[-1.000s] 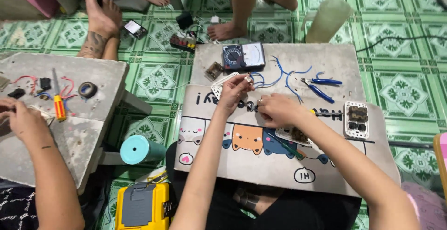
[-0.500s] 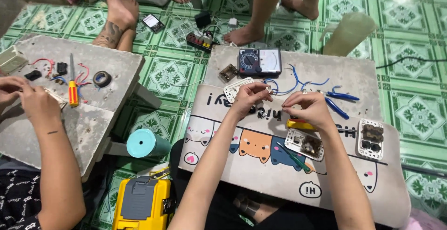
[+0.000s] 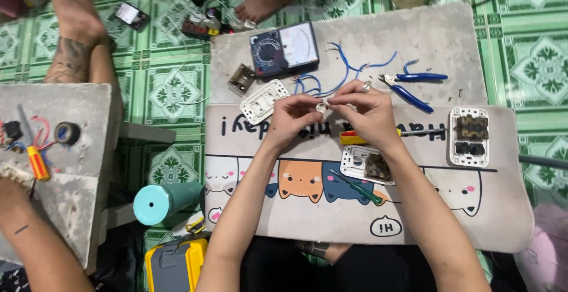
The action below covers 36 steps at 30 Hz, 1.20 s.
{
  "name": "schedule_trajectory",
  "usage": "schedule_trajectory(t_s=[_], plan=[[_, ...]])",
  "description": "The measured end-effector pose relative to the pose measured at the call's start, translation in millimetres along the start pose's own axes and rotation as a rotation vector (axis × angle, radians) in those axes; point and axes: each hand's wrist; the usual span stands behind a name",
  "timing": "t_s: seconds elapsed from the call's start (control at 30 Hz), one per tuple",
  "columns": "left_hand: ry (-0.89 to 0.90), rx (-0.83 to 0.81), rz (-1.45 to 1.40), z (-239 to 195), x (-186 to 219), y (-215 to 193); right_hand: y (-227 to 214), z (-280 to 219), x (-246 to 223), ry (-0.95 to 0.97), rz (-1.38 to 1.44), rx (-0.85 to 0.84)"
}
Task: The person sits on the floor and works on a small electrical component, likely a switch or socket. They use a screwdriver to manipulate the internal parts and wires, occasionally picking up and inspecting the component with both hands.
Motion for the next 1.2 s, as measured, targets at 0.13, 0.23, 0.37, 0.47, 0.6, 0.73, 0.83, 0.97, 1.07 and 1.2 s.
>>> schedule_trajectory(t_s=[0.13, 0.23, 0.37, 0.47, 0.6, 0.73, 0.83, 0.97, 1.07, 1.2], plan=[[-0.037, -0.005, 0.034, 2, 5, -2, 4, 2, -4, 0.031, 0.017, 0.018], [-0.045, -0.018, 0.045, 2, 6, -2, 8, 6, -12, 0.008, -0.028, 0.028], [-0.053, -0.015, 0.061, 3, 4, -3, 9, 7, -15, -0.032, -0.121, -0.008], [-0.054, -0.013, 0.068, 4, 1, -5, 10, 6, -13, -0.037, -0.117, -0.029], [-0.058, -0.013, 0.08, 4, 2, -6, 13, 11, -20, -0.045, -0.137, -0.065], [-0.05, -0.006, 0.04, 2, 7, -1, 11, 8, -18, -0.011, -0.115, -0.064], [-0.042, -0.011, 0.066, 3, 8, -2, 10, 9, -19, -0.007, -0.082, -0.056], [-0.052, -0.012, 0.087, 2, 7, -2, 9, 11, -21, -0.084, -0.152, -0.052], [-0.046, 0.0, 0.093, 1, 6, -1, 14, 6, -15, -0.136, -0.187, -0.047], [-0.046, 0.007, 0.101, 2, 7, 0, 20, 3, -13, -0.187, -0.243, -0.027]])
Point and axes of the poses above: each hand's wrist, its own z-axis towards the middle knuckle, its own y-axis out of the palm, x = y × z, and after that the axes turned 15 degrees about -y, right-handed
